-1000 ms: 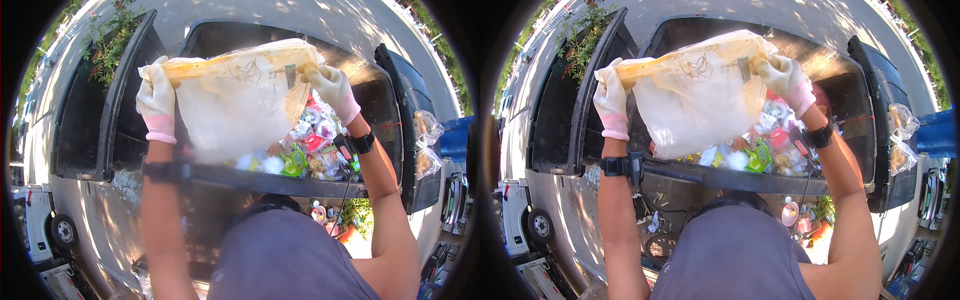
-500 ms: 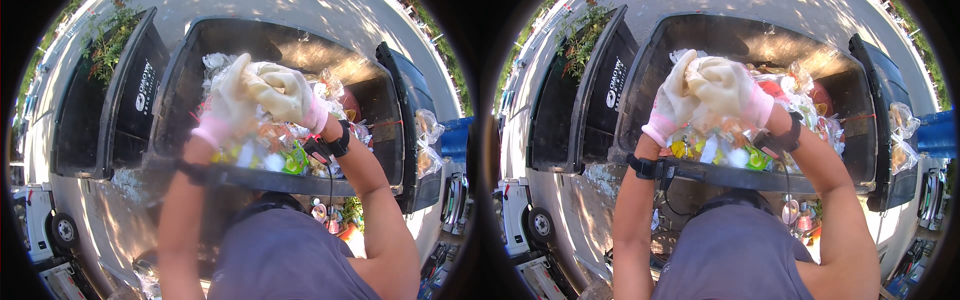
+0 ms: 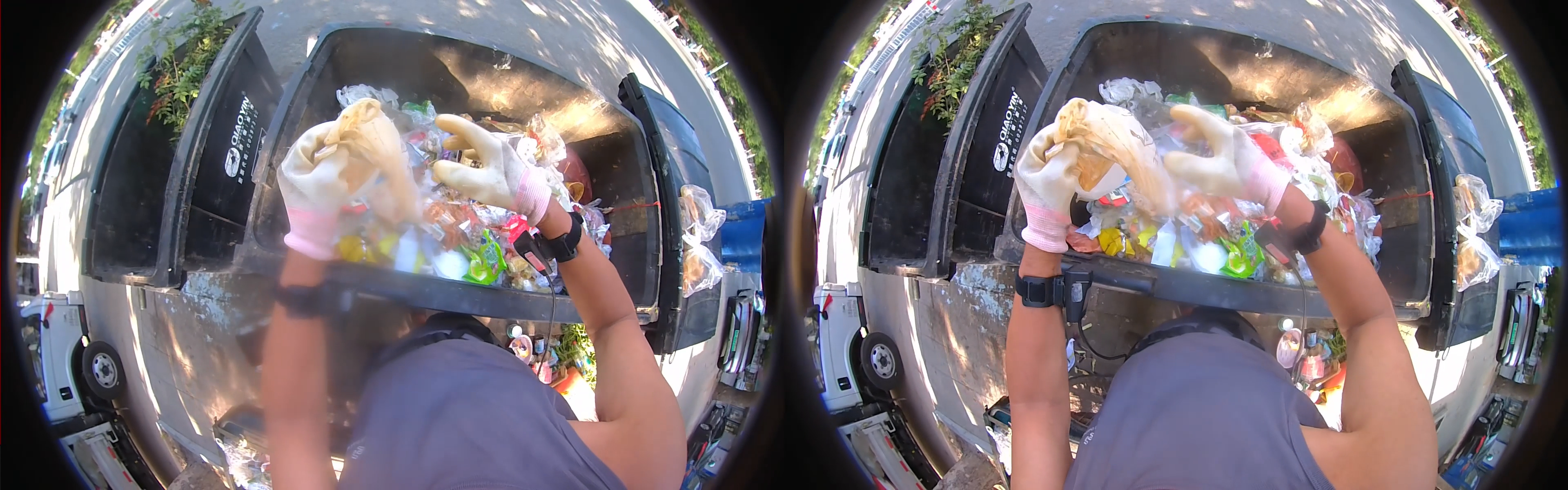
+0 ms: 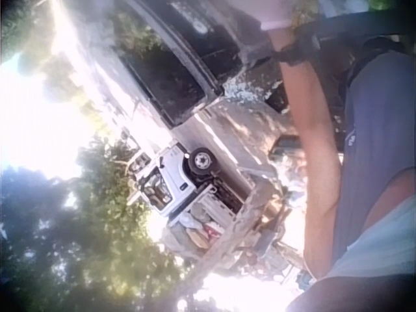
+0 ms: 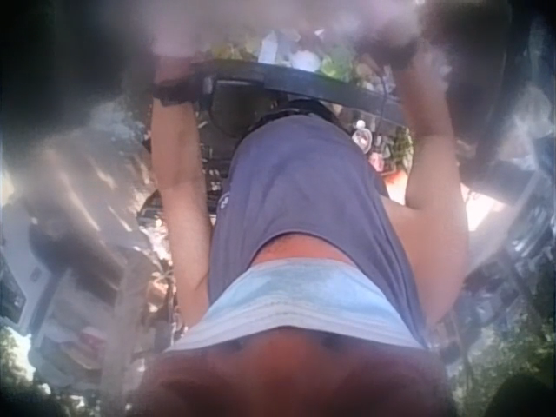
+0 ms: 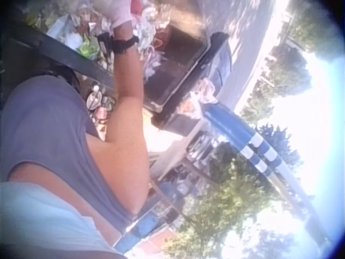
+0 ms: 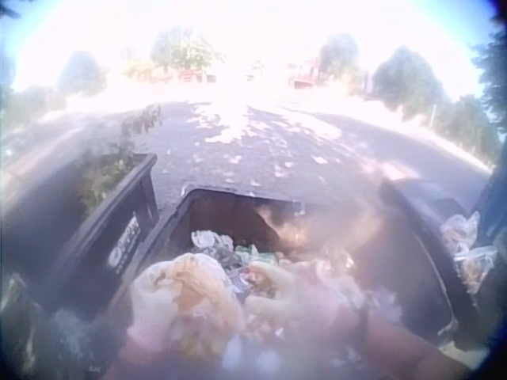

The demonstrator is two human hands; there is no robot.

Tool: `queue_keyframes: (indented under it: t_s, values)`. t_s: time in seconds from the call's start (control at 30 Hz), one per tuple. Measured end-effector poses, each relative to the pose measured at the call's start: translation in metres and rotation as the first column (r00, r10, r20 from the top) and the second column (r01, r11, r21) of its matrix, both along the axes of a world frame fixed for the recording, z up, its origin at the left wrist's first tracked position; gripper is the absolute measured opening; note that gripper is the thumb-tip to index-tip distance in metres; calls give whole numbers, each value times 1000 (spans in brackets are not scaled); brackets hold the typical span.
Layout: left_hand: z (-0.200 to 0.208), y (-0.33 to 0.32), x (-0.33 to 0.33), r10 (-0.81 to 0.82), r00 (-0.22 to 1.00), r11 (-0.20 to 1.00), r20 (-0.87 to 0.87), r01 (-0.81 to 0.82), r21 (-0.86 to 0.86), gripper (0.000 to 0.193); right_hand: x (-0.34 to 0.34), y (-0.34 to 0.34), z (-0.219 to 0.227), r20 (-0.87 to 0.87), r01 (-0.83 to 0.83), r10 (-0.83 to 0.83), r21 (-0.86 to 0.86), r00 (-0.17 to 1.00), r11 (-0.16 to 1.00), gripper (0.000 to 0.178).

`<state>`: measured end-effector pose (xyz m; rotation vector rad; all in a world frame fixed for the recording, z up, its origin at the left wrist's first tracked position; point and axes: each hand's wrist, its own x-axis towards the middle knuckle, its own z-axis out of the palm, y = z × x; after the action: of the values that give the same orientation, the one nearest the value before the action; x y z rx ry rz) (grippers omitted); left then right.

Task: The person sorts through trash in large outdoor bins by hand, picking up items from one bin, putting them into plastic bags, and placing the bags back into the bin.

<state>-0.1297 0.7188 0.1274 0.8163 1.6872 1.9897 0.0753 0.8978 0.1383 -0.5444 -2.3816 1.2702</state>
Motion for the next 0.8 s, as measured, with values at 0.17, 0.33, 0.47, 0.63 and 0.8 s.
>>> queue_keyframes:
  t_s: [0.17, 0.33, 0.47, 0.63, 0.8]
  values:
    - [-4, -17, -13, 38, 604, 998, -796, -60, 2, 39, -10, -1, -24, 108, -141, 146, -52, 983, 989, 94]
    - [-18, -28, -12, -132, 821, 991, -555, 98, -91, 36, -35, -7, -34, -43, -292, 291, -261, 956, 920, 94]
    - [-37, -36, -8, -105, 922, 994, -373, 91, -55, 30, -58, -20, -55, 148, -207, 209, -29, 967, 978, 69]
    - [-50, -47, -27, -150, 822, 969, -550, 11, -247, 42, -77, -33, -68, 375, -121, 125, -35, 919, 992, 36]
    - [-89, -63, -64, -181, 956, 938, -230, 98, -333, 39, -65, 8, -131, -60, -5, -33, -541, 998, 841, 12]
